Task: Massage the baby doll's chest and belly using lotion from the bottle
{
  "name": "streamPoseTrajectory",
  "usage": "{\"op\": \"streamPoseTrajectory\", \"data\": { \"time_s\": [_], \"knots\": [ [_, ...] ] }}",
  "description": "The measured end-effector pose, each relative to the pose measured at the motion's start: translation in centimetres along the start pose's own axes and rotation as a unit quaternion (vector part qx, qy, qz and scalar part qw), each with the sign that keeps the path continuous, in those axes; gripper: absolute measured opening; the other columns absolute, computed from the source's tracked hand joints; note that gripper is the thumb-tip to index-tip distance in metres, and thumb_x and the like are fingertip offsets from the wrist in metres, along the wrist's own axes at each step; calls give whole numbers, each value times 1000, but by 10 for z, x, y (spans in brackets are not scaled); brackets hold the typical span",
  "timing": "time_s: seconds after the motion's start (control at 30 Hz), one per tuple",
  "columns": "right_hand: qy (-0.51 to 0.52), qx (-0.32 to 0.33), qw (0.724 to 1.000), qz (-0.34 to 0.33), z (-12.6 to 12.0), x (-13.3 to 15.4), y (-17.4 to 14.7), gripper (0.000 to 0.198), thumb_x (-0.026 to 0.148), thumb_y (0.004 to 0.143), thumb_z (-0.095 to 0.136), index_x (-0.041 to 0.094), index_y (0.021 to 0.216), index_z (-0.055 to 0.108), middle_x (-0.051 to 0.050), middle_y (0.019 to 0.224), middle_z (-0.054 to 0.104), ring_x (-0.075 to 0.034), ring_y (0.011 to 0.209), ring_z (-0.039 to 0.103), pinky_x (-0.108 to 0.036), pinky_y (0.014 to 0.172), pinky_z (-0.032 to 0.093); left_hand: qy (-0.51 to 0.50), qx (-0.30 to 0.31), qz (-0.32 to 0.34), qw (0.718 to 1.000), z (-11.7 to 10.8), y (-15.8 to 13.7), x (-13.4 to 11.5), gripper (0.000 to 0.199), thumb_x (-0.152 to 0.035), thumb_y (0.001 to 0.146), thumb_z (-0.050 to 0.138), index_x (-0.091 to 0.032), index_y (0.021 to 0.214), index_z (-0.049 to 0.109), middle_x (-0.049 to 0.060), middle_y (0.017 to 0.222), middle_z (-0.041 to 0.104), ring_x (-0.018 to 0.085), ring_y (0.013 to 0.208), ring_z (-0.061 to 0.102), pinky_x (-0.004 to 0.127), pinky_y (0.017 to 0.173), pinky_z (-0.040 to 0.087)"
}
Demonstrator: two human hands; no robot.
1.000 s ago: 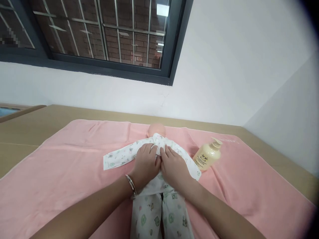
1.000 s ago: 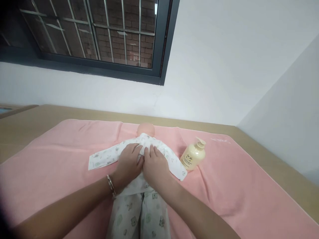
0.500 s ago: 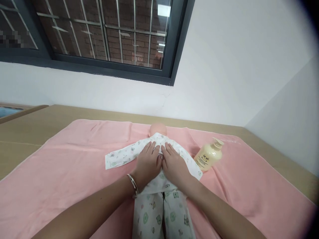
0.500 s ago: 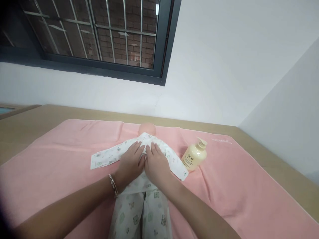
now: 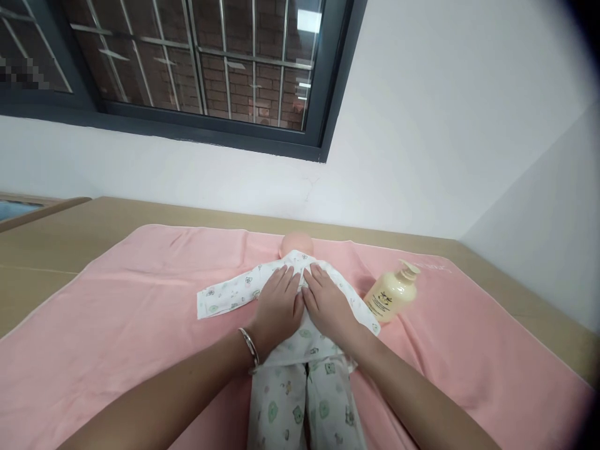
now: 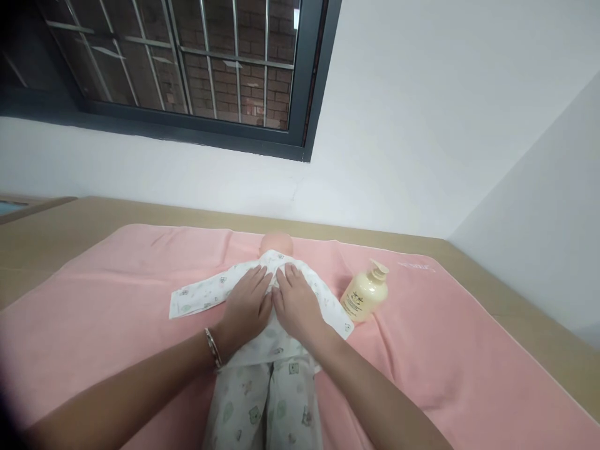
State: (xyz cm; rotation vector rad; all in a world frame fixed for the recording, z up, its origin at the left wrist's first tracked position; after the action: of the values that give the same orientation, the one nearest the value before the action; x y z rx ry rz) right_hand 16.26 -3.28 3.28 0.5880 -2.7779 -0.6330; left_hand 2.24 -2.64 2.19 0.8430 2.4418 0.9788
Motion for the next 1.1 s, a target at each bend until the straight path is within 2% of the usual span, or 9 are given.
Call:
{"op": "streamPoseTrajectory", "data": {
  "time_s": [0.1, 0.17, 0.37, 0.5, 0.67, 0.83, 0.9, 1.0, 1.1],
  "knots": [
    [-36, -8, 999, 3, -8, 20, -10, 45, 18, 97, 27, 1, 129, 54, -20, 133, 49, -28, 130, 40, -43, 108, 38, -1, -25, 13, 1000, -5, -5, -8, 36, -17, 85, 43, -13, 118, 58, 14, 120, 64, 28, 119, 55, 48, 104, 44],
    [-33, -9, 999, 5, -9, 22, -12, 45, 18, 98, 26, 2, 128, 55, -18, 132, 50, -27, 129, 41, -42, 109, 38, -7, -14, -6, 1000, -5, -6, -9, 40, -17, 85, 43, -11, 122, 55, 15, 124, 61, 28, 122, 53, 48, 105, 44],
    [35, 5, 999, 20, 7, -7, 4, 50, 34, 102, 29, 7, 143, 38, -13, 150, 27, -25, 140, 21, -45, 115, 27, -21, 52, -63, 996, 7, 3, 6, 55, -25, 86, 45, 0, 135, 42, 24, 143, 40, 35, 138, 32, 54, 111, 33],
    [38, -7, 999, 23, 13, -15, 7, 50, 33, 101, 31, 9, 145, 36, -11, 151, 24, -25, 141, 18, -46, 116, 25, -26, 58, -56, 996, 12, 3, 10, 55, -24, 87, 44, -3, 137, 39, 23, 145, 38, 34, 139, 28, 55, 112, 30],
    [-36, -48, 998, 24, 8, 6, -6, 47, 26, 100, 30, 4, 139, 44, -17, 146, 33, -28, 137, 27, -44, 111, 33, -3, 20, -36, 999, 0, -1, 1, 50, -24, 87, 44, -5, 133, 42, 24, 145, 34, 36, 138, 28, 55, 110, 31],
    [-56, -41, 997, 36, 7, 16, -11, 46, 22, 100, 26, 0, 134, 50, -20, 135, 47, -29, 131, 38, -43, 107, 38, -17, 21, -63, 998, -1, -2, 2, 47, -24, 86, 43, -5, 130, 45, 23, 130, 48, 35, 125, 43, 55, 103, 38],
    [-28, -14, 998, 46, 7, 7, -4, 47, 26, 101, 29, 3, 137, 46, -16, 140, 42, -27, 134, 33, -43, 111, 32, -17, 33, -77, 996, 5, -1, 6, 51, -26, 88, 42, -3, 133, 41, 24, 135, 45, 36, 129, 41, 55, 105, 38],
    [18, 28, 999, 40, 8, -7, 7, 51, 32, 101, 31, 5, 144, 36, -12, 149, 28, -25, 140, 20, -46, 116, 21, -3, 37, -58, 998, 12, 0, 7, 54, -26, 88, 42, -1, 136, 37, 25, 143, 38, 36, 136, 33, 55, 109, 34],
    [23, 53, 997, 43, 4, -5, 6, 53, 30, 101, 29, 4, 147, 28, -13, 152, 21, -24, 142, 14, -46, 116, 21, 7, 5, -29, 1000, 8, -2, 3, 49, -24, 87, 45, -5, 132, 45, 23, 138, 47, 34, 132, 41, 53, 106, 40]
  ]
}}
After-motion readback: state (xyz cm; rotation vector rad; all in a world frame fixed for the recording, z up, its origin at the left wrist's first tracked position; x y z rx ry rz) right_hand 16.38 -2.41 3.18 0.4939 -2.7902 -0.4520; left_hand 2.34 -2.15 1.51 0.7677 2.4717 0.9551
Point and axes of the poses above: each hand's wrist, its own y-axis towards the middle knuckle, its own z-axis out of the palm, x = y × z, the point moved 2 cm from there along y, towards the middle knuckle
